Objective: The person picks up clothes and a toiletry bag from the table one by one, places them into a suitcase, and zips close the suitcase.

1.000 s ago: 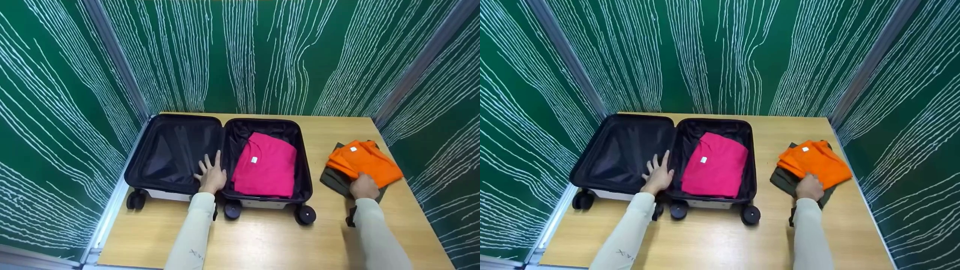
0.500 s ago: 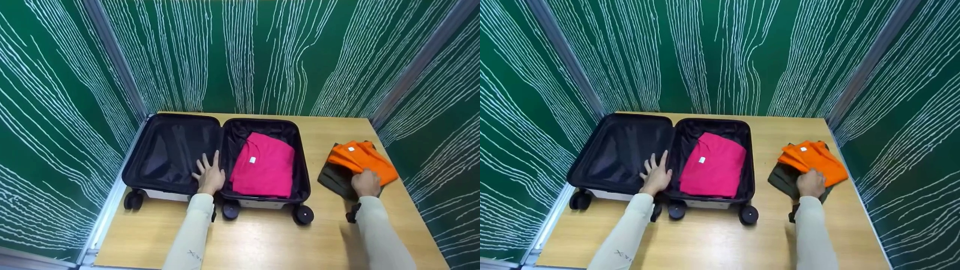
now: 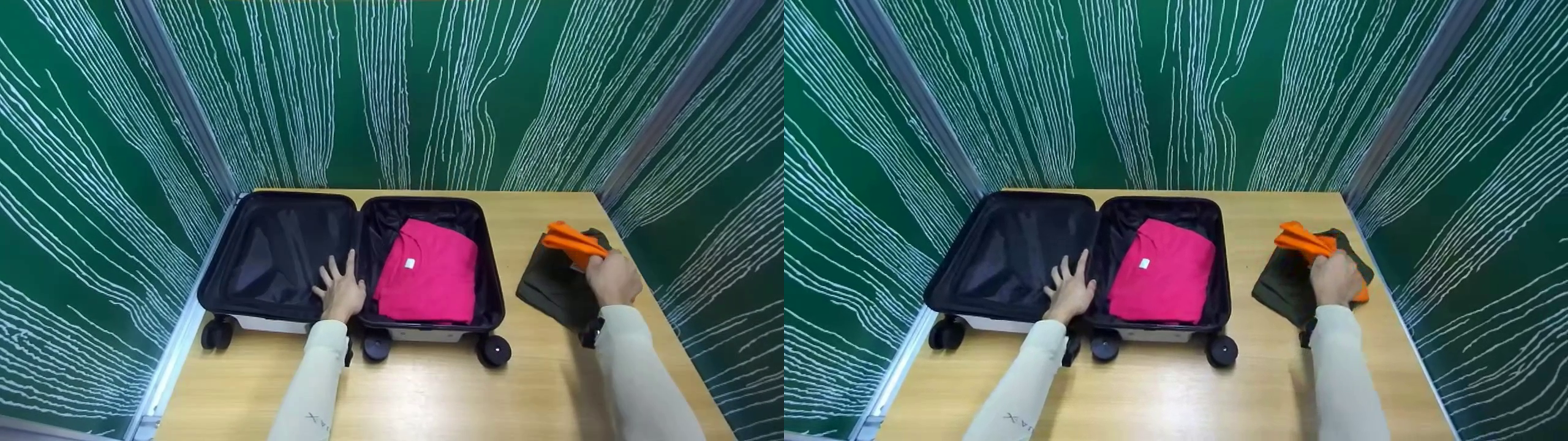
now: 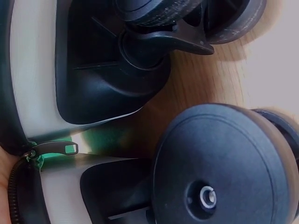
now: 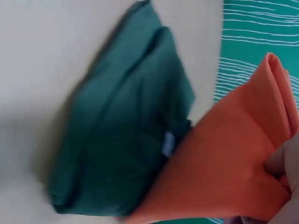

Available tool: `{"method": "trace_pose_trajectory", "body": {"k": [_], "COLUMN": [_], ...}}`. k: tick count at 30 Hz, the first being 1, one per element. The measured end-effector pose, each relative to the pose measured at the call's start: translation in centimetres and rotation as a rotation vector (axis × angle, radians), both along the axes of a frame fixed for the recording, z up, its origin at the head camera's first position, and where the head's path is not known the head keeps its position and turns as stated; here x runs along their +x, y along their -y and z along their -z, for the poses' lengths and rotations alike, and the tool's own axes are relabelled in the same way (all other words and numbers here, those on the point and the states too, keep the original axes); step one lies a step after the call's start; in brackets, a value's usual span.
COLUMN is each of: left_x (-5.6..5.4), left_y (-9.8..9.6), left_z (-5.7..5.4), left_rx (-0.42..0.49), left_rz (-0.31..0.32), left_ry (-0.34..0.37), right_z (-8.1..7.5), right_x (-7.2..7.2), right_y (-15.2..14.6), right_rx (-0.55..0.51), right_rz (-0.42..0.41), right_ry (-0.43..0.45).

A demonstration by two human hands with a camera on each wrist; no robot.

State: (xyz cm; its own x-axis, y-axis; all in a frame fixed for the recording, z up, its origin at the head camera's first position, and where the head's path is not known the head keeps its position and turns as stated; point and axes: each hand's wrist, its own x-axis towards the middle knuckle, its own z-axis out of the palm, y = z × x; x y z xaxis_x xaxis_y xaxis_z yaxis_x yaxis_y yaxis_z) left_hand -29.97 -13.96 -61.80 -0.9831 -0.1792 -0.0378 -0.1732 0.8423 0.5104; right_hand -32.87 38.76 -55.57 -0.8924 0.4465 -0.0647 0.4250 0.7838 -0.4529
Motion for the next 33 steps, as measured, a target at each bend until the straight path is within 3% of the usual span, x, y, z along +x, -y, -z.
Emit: {"method": "trace_pose_trajectory", "body": {"k": [4, 12, 18, 24, 33], "left_x": [-0.1, 0.6, 0.2, -0.1, 0.0], "left_y": [0.0, 0.6, 0.0, -0.2, 0.1], "left_z": [0.0, 0.1, -0.2, -0.5, 0.1], "left_rx": [0.001, 0.012, 0.011, 0.001, 0.009], "left_rz": [0.009, -0.008, 0.011, 0.018, 0.015], "left_ry": [0.005, 0.004, 0.010, 0.012, 0.031], "right_z": [-2.3, -5.3, -7.7, -9.6, -11.3], "right_x": [0.0, -0.3, 0.2, 0.8, 0.7], "right_y": [0.2, 1.9, 1.7, 2.3, 4.4], "right_rx": [-0.040, -0.145, -0.210, -0.299, -0.246], "right_rz": [0.015, 0.018, 0.046, 0.021, -0.051], "right_ry": [-0.004, -0.079, -0.090, -0.084, -0.173]}}
